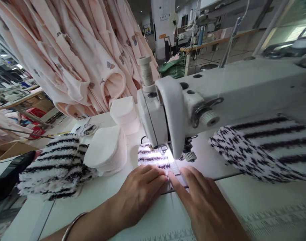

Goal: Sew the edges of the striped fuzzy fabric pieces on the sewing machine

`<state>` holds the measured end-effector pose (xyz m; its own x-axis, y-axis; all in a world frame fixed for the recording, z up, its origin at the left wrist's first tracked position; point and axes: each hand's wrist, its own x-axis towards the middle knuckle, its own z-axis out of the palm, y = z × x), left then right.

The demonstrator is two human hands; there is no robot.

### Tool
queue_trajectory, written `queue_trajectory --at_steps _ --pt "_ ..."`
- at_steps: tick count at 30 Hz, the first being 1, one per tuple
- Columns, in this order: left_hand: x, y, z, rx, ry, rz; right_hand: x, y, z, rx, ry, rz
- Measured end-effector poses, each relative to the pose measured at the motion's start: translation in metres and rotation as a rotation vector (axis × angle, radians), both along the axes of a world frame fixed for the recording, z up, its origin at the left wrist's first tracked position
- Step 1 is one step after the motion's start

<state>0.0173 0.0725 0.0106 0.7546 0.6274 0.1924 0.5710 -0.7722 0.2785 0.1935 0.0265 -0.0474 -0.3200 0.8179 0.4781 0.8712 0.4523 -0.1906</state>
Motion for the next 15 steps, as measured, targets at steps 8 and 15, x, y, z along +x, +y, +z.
queue_trajectory --at_steps 8,15 --pt "-0.011 0.02 -0.008 0.095 0.024 0.046 -0.002 0.028 0.004 0.047 0.039 -0.002" --pt "-0.021 0.038 -0.017 0.217 0.109 0.056 -0.004 0.027 0.002 -0.051 0.077 0.02"
